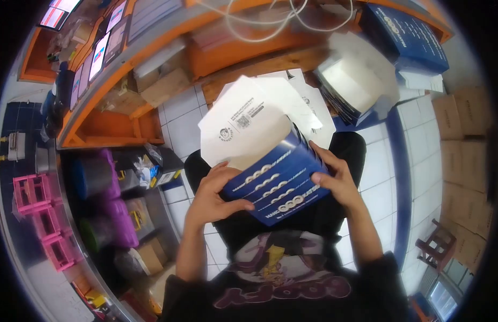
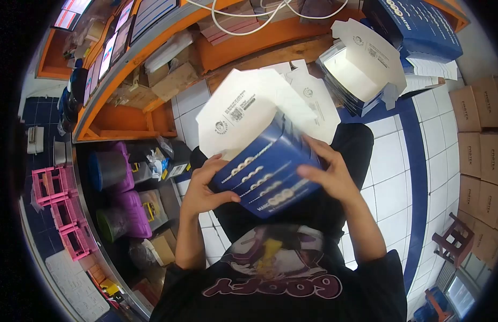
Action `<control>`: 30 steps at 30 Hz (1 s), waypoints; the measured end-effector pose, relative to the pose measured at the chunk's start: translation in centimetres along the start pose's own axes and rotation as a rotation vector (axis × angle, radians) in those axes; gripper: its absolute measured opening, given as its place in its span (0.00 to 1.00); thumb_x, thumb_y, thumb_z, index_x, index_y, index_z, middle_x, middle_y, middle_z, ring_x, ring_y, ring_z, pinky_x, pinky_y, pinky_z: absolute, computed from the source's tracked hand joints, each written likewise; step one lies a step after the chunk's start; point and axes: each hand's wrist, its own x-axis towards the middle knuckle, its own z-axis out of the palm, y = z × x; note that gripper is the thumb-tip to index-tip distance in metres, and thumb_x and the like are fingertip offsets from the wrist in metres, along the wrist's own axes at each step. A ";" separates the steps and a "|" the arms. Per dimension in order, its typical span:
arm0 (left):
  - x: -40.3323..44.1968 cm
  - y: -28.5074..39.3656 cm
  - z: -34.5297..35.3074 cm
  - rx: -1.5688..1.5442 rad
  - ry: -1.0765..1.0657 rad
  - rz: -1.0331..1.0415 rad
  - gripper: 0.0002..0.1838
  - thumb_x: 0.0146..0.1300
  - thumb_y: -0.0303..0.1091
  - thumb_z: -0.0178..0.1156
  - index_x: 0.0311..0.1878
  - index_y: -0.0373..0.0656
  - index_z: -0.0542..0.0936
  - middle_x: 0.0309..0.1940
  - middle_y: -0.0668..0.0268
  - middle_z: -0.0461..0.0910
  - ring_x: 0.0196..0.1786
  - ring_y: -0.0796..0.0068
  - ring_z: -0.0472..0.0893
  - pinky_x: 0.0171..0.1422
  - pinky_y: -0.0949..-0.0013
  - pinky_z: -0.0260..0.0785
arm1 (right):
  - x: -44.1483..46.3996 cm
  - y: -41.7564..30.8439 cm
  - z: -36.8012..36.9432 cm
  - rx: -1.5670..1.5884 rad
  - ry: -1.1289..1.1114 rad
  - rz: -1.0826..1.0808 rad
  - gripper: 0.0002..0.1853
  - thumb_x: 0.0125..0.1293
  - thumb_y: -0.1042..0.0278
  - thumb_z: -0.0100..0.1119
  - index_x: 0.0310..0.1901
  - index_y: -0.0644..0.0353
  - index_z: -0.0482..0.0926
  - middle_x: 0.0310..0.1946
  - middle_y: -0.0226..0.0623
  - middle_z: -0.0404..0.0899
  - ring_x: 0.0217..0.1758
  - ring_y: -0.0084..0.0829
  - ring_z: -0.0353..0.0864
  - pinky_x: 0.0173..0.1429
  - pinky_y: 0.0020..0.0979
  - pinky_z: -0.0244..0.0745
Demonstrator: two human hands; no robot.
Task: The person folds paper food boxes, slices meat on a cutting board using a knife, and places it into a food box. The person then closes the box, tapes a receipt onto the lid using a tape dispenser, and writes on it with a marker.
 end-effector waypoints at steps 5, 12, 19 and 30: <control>0.9 -1.5 2.5 -0.477 0.197 -0.488 0.12 0.62 0.28 0.76 0.45 0.35 0.84 0.37 0.68 0.86 0.40 0.84 0.81 0.46 0.78 0.75 | 2.8 4.7 0.6 0.505 0.150 0.227 0.46 0.74 0.39 0.58 0.81 0.62 0.54 0.71 0.48 0.69 0.71 0.39 0.72 0.73 0.42 0.67; 3.2 -2.9 6.1 -0.699 0.466 -0.483 0.14 0.65 0.27 0.73 0.50 0.34 0.83 0.42 0.67 0.86 0.43 0.83 0.82 0.51 0.76 0.75 | 0.4 7.9 5.8 0.510 0.051 0.349 0.49 0.69 0.28 0.55 0.81 0.52 0.51 0.68 0.51 0.71 0.66 0.46 0.76 0.69 0.51 0.71; 2.2 -2.4 3.7 -0.344 0.036 -0.342 0.14 0.64 0.27 0.72 0.50 0.32 0.83 0.40 0.66 0.88 0.42 0.80 0.83 0.49 0.73 0.77 | 1.6 7.3 4.6 0.698 0.096 0.435 0.42 0.66 0.32 0.55 0.69 0.62 0.69 0.55 0.49 0.82 0.52 0.43 0.86 0.65 0.43 0.78; 1.7 -3.6 5.8 -0.201 0.189 -0.356 0.07 0.63 0.23 0.70 0.43 0.34 0.86 0.33 0.58 0.88 0.36 0.77 0.85 0.44 0.70 0.76 | 1.3 6.6 5.4 0.776 0.187 0.463 0.43 0.66 0.32 0.54 0.67 0.67 0.70 0.54 0.49 0.82 0.50 0.41 0.85 0.64 0.42 0.79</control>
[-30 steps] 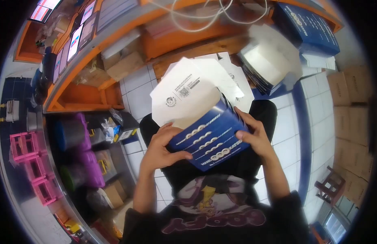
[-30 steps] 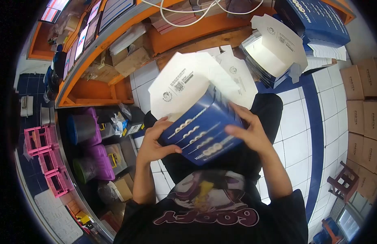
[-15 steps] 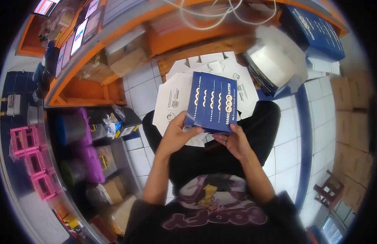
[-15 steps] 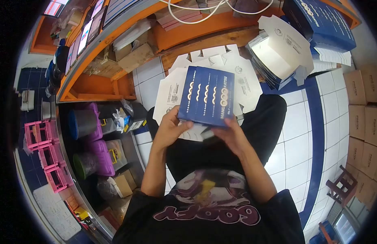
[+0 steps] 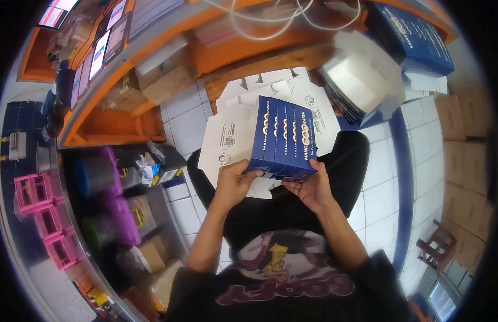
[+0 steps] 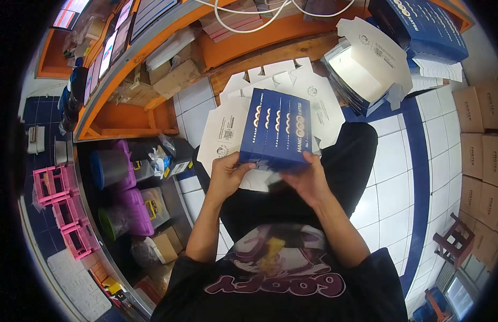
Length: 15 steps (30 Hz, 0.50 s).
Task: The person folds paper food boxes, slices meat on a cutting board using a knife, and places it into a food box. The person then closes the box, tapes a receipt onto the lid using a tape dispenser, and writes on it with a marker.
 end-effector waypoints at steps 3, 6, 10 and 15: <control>0.7 -0.3 -0.2 0.004 0.005 0.027 0.07 0.63 0.23 0.70 0.44 0.35 0.86 0.34 0.59 0.89 0.36 0.78 0.84 0.44 0.71 0.76 | 0.0 0.6 0.4 0.026 0.020 -0.043 0.42 0.66 0.33 0.55 0.67 0.66 0.69 0.55 0.49 0.81 0.52 0.40 0.85 0.65 0.42 0.78; 2.9 -1.0 -0.7 -0.025 -0.040 -0.014 0.10 0.63 0.23 0.70 0.48 0.34 0.86 0.40 0.64 0.90 0.42 0.80 0.83 0.50 0.72 0.76 | 1.2 2.0 0.4 0.036 0.031 -0.133 0.43 0.67 0.31 0.56 0.69 0.62 0.68 0.56 0.48 0.81 0.55 0.39 0.83 0.66 0.41 0.77; 6.8 -5.9 -2.2 0.122 -0.099 -0.026 0.20 0.63 0.27 0.70 0.59 0.36 0.83 0.49 0.59 0.88 0.48 0.71 0.84 0.55 0.65 0.75 | 4.0 6.6 -1.5 -0.160 0.136 0.001 0.44 0.68 0.28 0.57 0.72 0.58 0.64 0.56 0.45 0.80 0.59 0.38 0.80 0.67 0.40 0.74; 4.5 -10.8 -0.5 0.106 0.468 -0.281 0.29 0.73 0.41 0.63 0.70 0.33 0.73 0.57 0.50 0.84 0.55 0.62 0.84 0.62 0.63 0.73 | 1.1 4.3 -1.6 -0.762 0.269 -0.136 0.33 0.75 0.42 0.59 0.68 0.62 0.70 0.53 0.44 0.80 0.57 0.37 0.80 0.64 0.39 0.74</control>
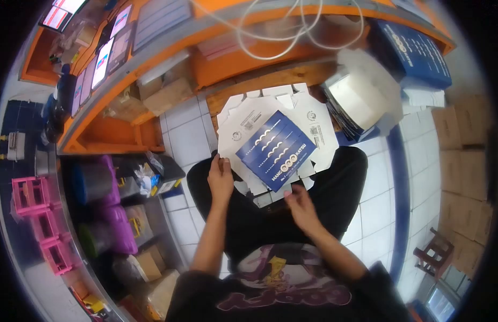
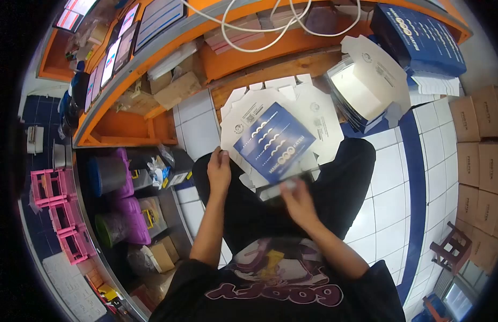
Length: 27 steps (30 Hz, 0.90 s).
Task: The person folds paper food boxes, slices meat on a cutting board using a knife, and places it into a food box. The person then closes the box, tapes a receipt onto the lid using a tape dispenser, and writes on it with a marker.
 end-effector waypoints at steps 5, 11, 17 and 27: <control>-3.8 5.1 3.4 -0.369 0.070 -0.311 0.41 0.79 0.59 0.49 0.72 0.25 0.67 0.62 0.42 0.79 0.66 0.53 0.80 0.71 0.62 0.68 | 6.9 -11.4 -2.6 -0.655 0.411 -0.821 0.31 0.73 0.44 0.60 0.60 0.69 0.77 0.58 0.61 0.78 0.64 0.53 0.78 0.65 0.43 0.74; -2.1 7.7 5.9 -0.094 0.020 -0.382 0.44 0.79 0.66 0.32 0.59 0.31 0.80 0.51 0.40 0.84 0.59 0.35 0.80 0.68 0.48 0.67 | 14.8 -15.8 0.6 -1.097 0.063 -0.365 0.40 0.74 0.29 0.43 0.48 0.67 0.84 0.45 0.63 0.85 0.51 0.59 0.85 0.57 0.52 0.77; -1.2 6.6 6.8 -0.111 0.008 -0.428 0.42 0.80 0.62 0.30 0.53 0.31 0.84 0.48 0.40 0.85 0.55 0.36 0.82 0.64 0.46 0.69 | 15.5 -15.3 0.8 -1.071 0.128 -0.372 0.41 0.73 0.27 0.43 0.39 0.64 0.87 0.35 0.61 0.86 0.45 0.60 0.86 0.53 0.54 0.79; -4.8 7.1 1.6 -1.109 -0.075 -0.167 0.50 0.74 0.76 0.30 0.80 0.39 0.59 0.76 0.53 0.65 0.78 0.60 0.63 0.82 0.59 0.50 | 5.8 -16.0 -2.1 -0.668 0.177 -0.614 0.33 0.77 0.35 0.43 0.52 0.59 0.84 0.39 0.54 0.87 0.45 0.51 0.88 0.53 0.47 0.79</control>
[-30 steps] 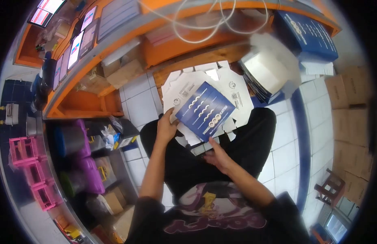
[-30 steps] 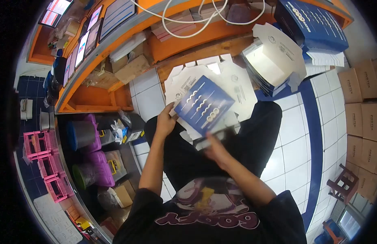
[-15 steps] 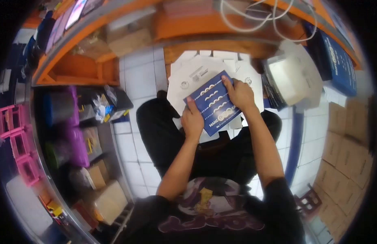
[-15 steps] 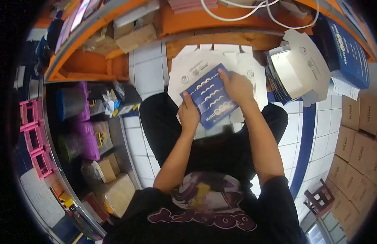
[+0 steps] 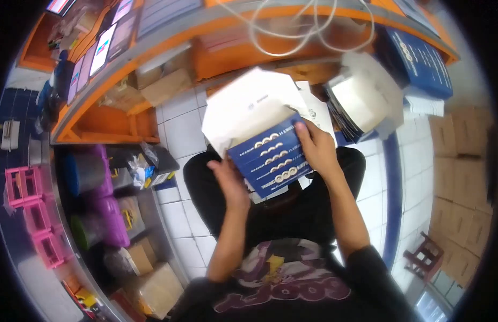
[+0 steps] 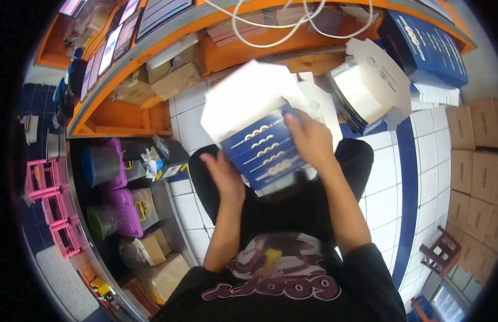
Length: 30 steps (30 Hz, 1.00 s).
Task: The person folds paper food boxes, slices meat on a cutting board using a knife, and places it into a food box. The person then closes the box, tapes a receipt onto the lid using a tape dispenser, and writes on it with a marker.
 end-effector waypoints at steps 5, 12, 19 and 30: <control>-1.0 2.9 -0.7 0.096 -0.134 0.112 0.45 0.78 0.68 0.36 0.81 0.38 0.54 0.76 0.50 0.62 0.79 0.55 0.61 0.82 0.53 0.50 | -4.2 7.0 0.3 0.987 -0.047 0.308 0.31 0.82 0.36 0.36 0.58 0.57 0.78 0.60 0.47 0.81 0.63 0.40 0.79 0.69 0.42 0.70; 2.2 1.1 -1.7 0.437 0.069 0.063 0.36 0.73 0.31 0.62 0.78 0.30 0.58 0.69 0.50 0.73 0.67 0.65 0.75 0.70 0.67 0.68 | -4.2 8.8 0.4 0.643 0.054 0.305 0.24 0.78 0.44 0.54 0.51 0.60 0.80 0.61 0.44 0.78 0.60 0.43 0.82 0.66 0.42 0.74; 1.6 1.6 -2.0 0.458 0.101 0.063 0.29 0.75 0.37 0.61 0.71 0.30 0.68 0.57 0.55 0.82 0.59 0.70 0.79 0.66 0.70 0.69 | 1.8 12.6 -7.3 -1.066 0.579 -0.186 0.11 0.63 0.59 0.67 0.44 0.52 0.87 0.49 0.35 0.87 0.72 0.42 0.72 0.76 0.78 0.38; -7.1 6.2 2.9 0.825 0.094 0.664 0.12 0.72 0.32 0.64 0.53 0.37 0.82 0.42 0.66 0.82 0.39 0.80 0.77 0.43 0.73 0.70 | -8.9 7.4 -8.9 -1.000 0.817 -0.281 0.06 0.66 0.66 0.66 0.42 0.43 0.89 0.62 0.30 0.80 0.74 0.47 0.68 0.79 0.74 0.37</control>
